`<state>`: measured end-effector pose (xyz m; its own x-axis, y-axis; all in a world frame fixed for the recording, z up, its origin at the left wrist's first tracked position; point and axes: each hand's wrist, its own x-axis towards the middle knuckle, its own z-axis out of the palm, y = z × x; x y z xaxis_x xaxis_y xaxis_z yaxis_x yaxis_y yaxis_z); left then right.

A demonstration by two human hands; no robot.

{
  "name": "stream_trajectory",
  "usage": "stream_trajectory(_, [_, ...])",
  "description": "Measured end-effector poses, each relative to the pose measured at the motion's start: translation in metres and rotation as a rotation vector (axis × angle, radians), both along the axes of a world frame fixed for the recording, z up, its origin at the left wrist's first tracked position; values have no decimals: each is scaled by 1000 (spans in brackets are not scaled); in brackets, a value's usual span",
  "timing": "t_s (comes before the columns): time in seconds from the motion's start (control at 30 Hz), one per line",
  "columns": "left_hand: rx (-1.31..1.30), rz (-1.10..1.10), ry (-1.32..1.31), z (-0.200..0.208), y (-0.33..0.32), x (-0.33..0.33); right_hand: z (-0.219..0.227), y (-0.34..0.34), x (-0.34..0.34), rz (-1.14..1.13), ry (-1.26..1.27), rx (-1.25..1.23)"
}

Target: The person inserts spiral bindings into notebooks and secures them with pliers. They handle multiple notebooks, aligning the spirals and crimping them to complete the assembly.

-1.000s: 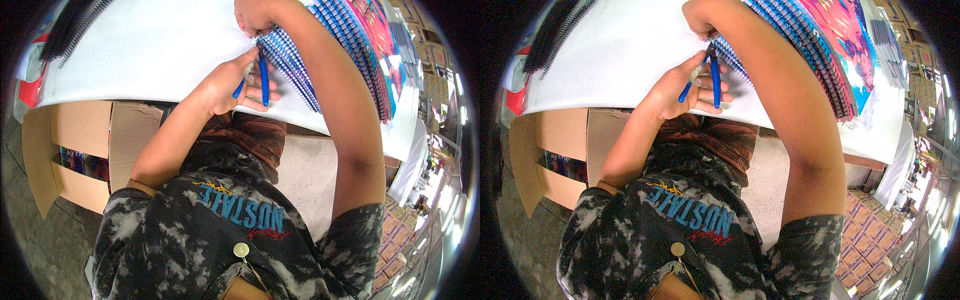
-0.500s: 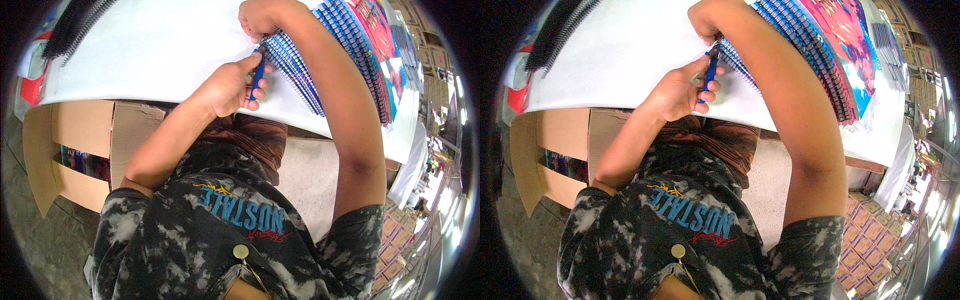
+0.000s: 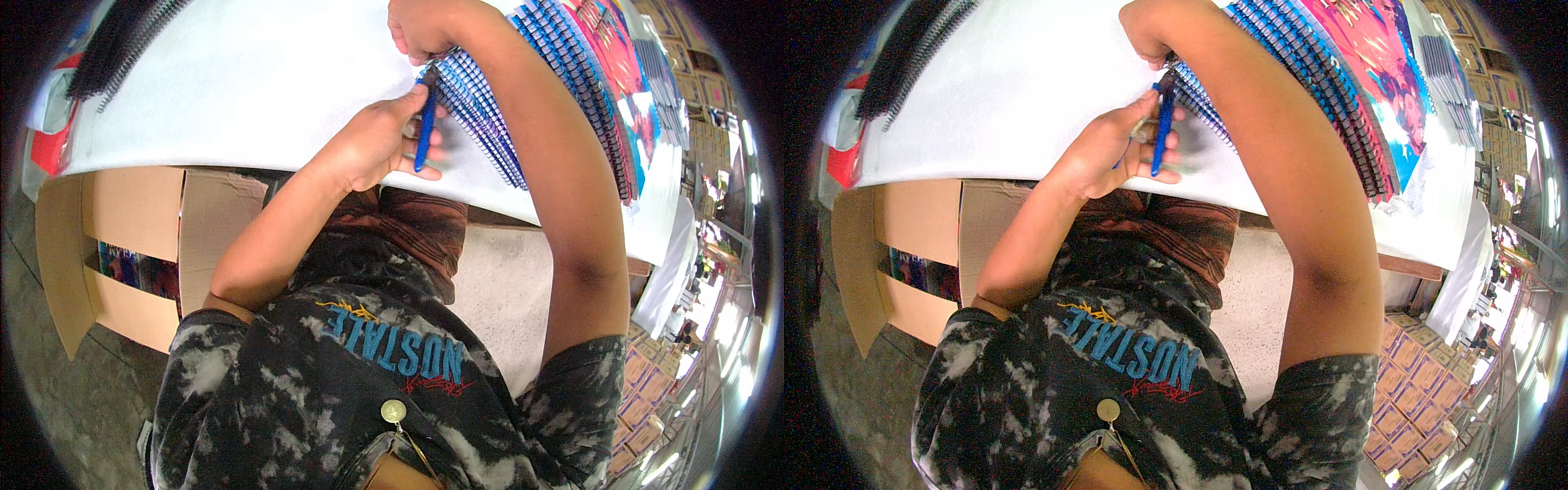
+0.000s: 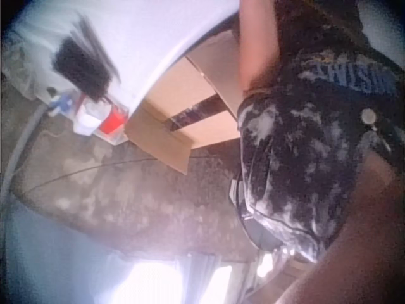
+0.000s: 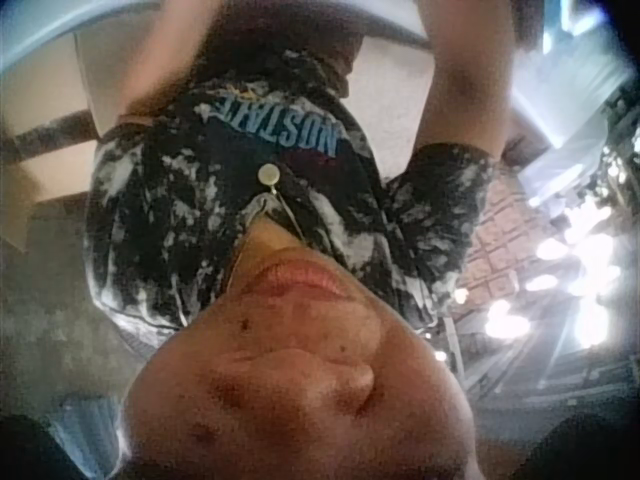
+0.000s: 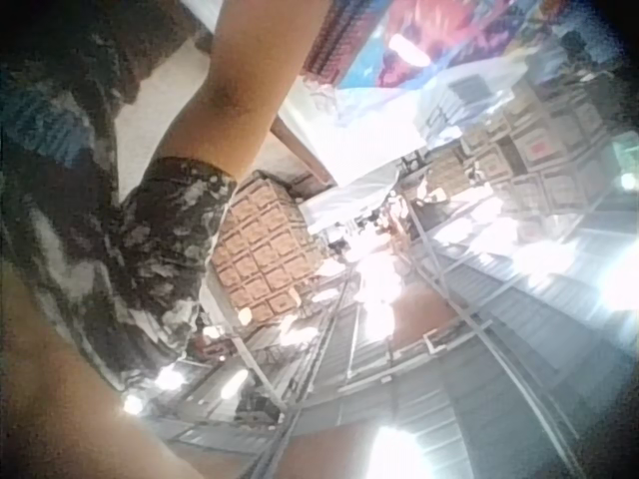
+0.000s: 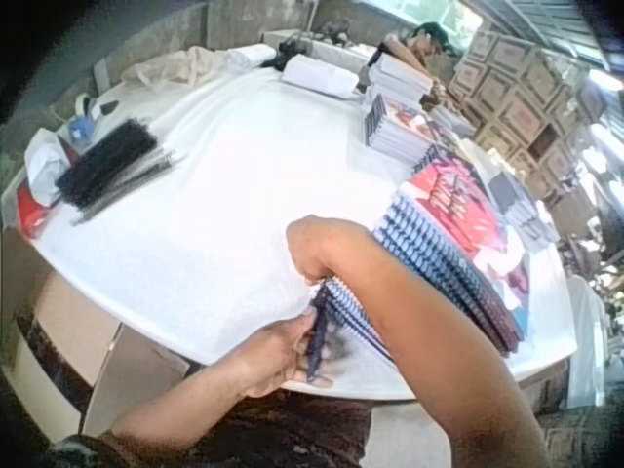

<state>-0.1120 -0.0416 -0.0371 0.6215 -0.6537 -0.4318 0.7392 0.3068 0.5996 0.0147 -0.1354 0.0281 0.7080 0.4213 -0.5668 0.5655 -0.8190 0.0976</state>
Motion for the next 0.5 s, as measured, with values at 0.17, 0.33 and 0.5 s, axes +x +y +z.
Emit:
stream_trajectory(0.17, [42,-63,-12,7,5,-8,-12,-7,7,-9,-30,46])
stream_trajectory(0.33, [0,-55,-33,10,3,-2,16,3,2,-52,54,-54])
stream_trajectory(0.5, [-17,-61,-39,4,5,1,24,0,1,-80,61,-84])
